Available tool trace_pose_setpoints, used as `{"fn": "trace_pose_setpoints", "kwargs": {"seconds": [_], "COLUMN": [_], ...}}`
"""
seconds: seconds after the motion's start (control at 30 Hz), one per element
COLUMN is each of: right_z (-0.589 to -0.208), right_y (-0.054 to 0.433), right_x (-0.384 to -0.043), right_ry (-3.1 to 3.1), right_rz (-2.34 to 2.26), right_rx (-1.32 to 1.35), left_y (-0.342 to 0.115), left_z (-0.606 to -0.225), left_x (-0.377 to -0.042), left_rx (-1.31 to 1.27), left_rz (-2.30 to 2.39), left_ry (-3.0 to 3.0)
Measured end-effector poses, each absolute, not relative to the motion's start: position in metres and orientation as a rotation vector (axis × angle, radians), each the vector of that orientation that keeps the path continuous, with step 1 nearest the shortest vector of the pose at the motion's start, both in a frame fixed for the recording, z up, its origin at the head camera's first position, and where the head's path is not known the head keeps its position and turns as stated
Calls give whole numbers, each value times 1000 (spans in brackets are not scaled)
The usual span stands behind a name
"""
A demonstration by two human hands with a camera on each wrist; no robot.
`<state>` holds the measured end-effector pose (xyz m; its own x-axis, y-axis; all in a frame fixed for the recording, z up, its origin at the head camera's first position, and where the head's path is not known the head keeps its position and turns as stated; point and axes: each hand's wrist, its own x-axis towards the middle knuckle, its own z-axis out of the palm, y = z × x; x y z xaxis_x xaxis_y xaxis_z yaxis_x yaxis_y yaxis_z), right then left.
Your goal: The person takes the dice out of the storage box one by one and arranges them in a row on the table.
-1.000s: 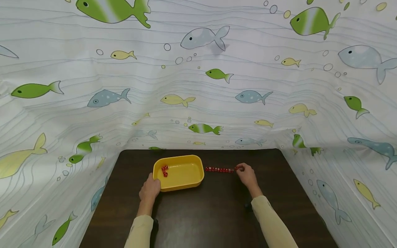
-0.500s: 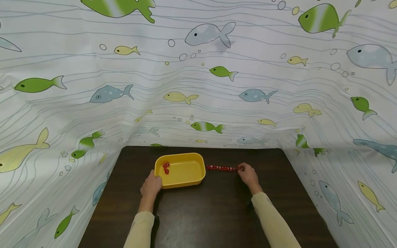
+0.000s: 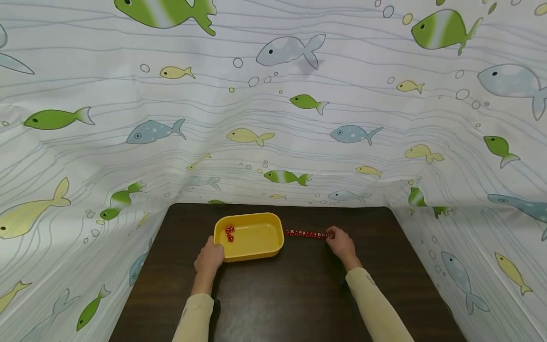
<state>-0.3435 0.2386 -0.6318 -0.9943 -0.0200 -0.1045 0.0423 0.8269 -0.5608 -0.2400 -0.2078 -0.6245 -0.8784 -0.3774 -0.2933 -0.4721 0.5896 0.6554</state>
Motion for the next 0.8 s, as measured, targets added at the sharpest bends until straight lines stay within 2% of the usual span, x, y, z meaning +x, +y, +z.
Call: {"fn": "trace_pose_setpoints", "kwargs": {"seconds": [0.43,0.8], "right_z": [-609,-593], "right_y": [233,171], "right_x": [-343,-344], "right_ry": [2844,2862], "right_rz": [-1216,-1358], "right_rx": [100,-55], "left_y": [-208,-212], "left_z": [-631,-634], "left_x": [-243,-241], "left_rx": [-728,-722], "left_rz": [1165,1153], "left_ry": [2685,2689]}}
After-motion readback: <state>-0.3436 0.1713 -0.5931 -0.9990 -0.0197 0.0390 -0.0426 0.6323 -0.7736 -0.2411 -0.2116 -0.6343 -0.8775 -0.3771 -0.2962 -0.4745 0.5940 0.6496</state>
